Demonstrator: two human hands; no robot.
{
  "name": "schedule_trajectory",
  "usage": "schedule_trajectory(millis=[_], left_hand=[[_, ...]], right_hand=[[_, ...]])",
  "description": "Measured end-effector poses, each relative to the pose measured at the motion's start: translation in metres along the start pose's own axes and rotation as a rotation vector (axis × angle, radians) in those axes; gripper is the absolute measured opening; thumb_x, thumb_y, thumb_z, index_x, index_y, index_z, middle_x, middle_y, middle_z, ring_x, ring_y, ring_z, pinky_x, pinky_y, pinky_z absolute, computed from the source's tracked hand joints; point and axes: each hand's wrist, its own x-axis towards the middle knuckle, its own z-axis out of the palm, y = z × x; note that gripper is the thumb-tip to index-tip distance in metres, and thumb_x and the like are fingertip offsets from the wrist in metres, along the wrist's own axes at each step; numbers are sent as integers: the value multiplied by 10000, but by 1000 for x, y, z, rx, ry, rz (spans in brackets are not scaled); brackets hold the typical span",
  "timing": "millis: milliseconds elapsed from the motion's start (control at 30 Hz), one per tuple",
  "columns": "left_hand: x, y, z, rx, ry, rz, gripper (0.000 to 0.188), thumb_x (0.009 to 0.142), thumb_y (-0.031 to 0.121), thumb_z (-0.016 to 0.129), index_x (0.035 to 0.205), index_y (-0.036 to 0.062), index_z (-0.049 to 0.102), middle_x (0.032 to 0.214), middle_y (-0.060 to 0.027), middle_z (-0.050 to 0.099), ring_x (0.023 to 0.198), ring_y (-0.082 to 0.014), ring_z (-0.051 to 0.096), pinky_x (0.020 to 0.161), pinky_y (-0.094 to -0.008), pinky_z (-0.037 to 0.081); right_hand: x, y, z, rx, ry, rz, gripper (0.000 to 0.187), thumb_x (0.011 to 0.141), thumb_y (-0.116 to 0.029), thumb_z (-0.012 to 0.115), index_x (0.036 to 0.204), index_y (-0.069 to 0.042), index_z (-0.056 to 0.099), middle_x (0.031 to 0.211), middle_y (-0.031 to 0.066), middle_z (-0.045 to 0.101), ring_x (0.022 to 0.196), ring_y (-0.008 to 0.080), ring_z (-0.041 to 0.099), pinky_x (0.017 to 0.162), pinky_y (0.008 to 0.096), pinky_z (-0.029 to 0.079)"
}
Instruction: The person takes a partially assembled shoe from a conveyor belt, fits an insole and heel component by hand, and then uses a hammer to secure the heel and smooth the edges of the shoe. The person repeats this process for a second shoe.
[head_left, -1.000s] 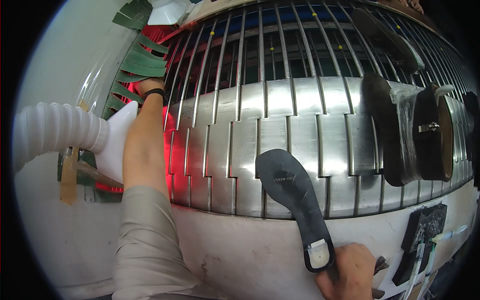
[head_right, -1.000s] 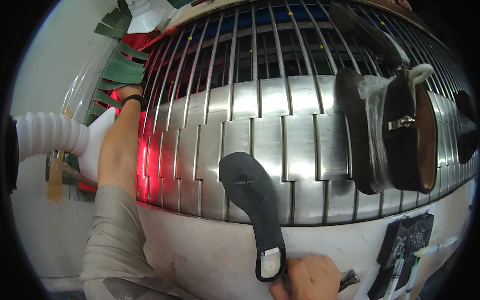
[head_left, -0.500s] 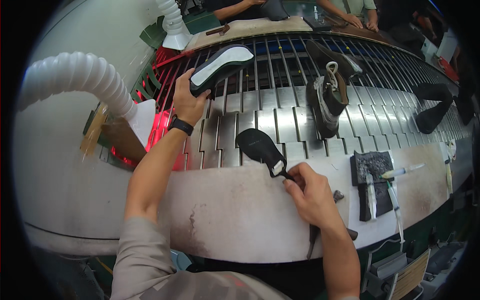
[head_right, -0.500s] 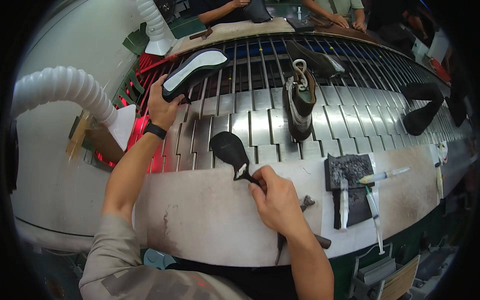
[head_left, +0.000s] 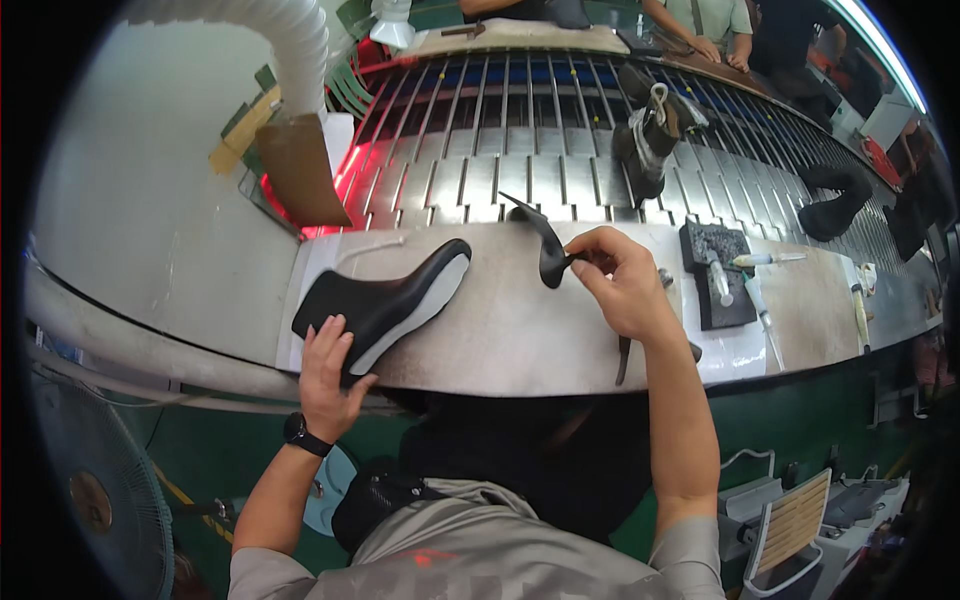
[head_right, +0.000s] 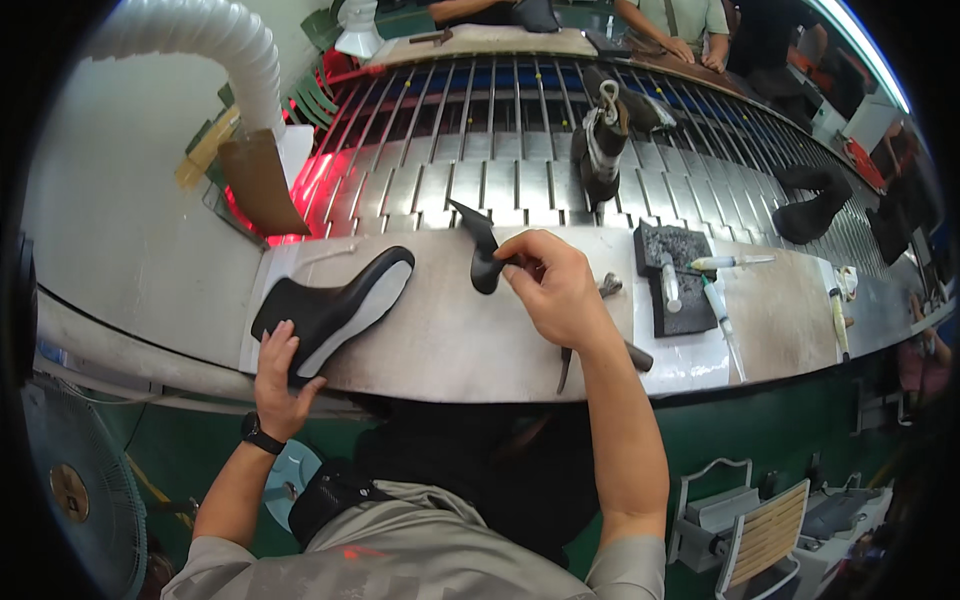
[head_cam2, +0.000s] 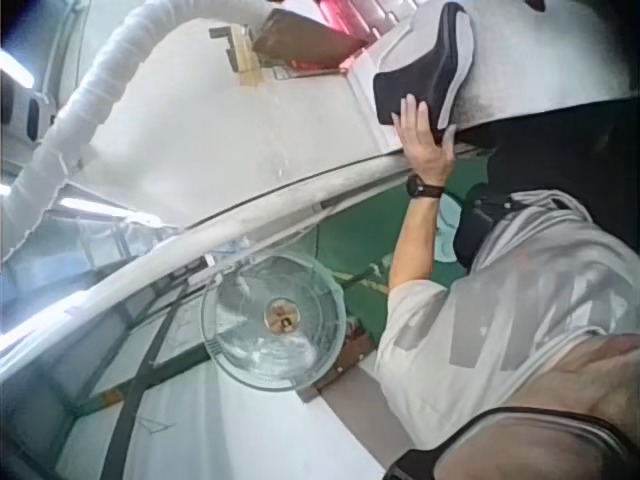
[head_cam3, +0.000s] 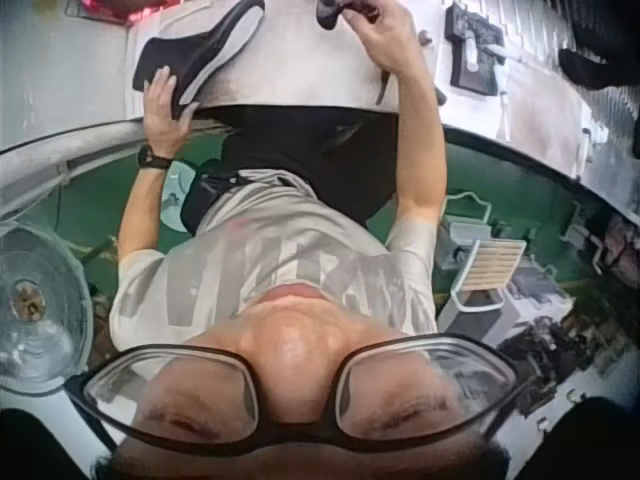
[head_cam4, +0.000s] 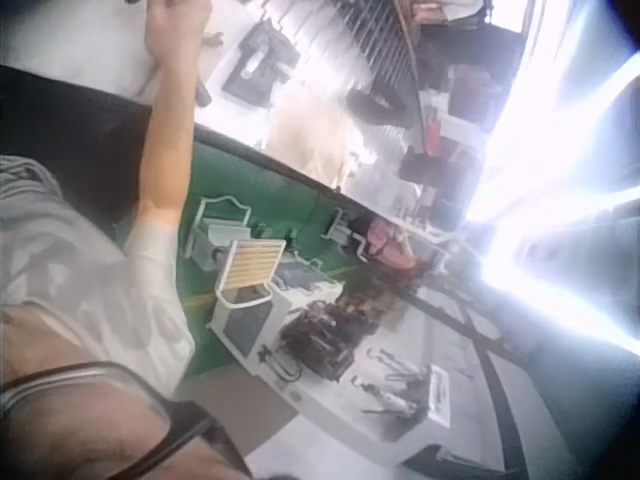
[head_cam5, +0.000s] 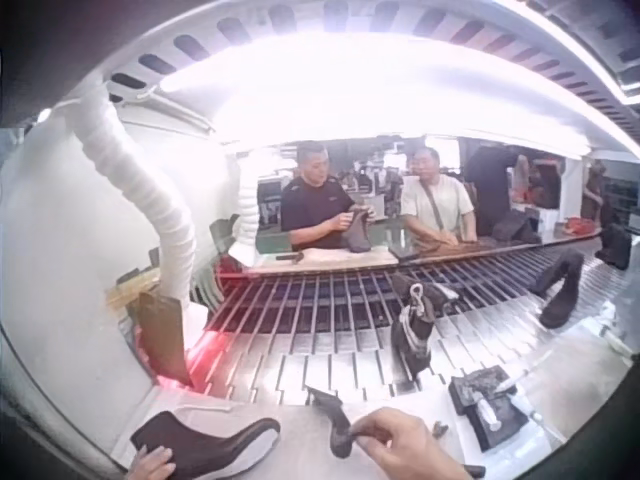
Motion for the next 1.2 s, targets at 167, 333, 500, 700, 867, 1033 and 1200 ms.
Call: schedule_trajectory(millis=[167,333,500,700,867,1033,1200], left_hand=[[17,3,-15,-106,-40,-20,558,844,130,809,1350,-12,622,1455,-234,611,1368,-446,562,1209,-592,364],[103,-7,-5,-163,-187,26,787,826,336,862,1446,-29,543,1430,-250,619,1307,-420,599,1165,-522,427],[136,20,23,-56,-595,101,875,779,424,841,1423,-53,490,1043,-217,726,1003,-427,691,923,-514,529],[157,8,20,-437,-367,-25,700,842,307,789,1360,-81,525,1117,-287,704,1026,-445,698,914,-492,547],[179,19,-40,-1271,-181,-315,738,874,273,720,1477,-89,497,1311,-214,684,1177,-268,701,1014,-381,565],[148,4,24,-1539,-19,-440,828,858,360,724,1506,-89,471,1428,-235,629,1276,-287,653,1067,-397,543],[141,8,15,-1547,-78,-432,850,837,390,736,1493,-86,480,1384,-228,650,1238,-282,669,1042,-391,551]], right_hand=[[-50,-13,49,-407,-113,-65,253,863,-73,753,1110,-17,738,942,138,654,811,272,653,771,406,540],[-75,17,86,-551,309,-106,393,844,-142,813,1209,-20,733,1068,177,674,1007,342,661,867,443,533],[-74,17,91,-811,254,-160,404,868,-250,821,1223,-65,774,1339,208,660,1322,391,548,1063,504,422],[-69,18,98,-841,225,-102,334,908,-252,780,1190,-74,804,1393,196,668,1379,384,527,1083,510,387],[-68,17,91,-833,237,-88,324,914,-245,767,1178,-61,808,1398,195,671,1392,380,518,1104,505,369],[-68,20,95,-751,264,-138,291,907,-163,755,1172,-49,795,1408,217,662,1319,381,583,1084,481,420],[-131,6,89,68,363,123,213,973,41,633,1180,65,680,1471,206,624,1169,162,632,976,306,501]])
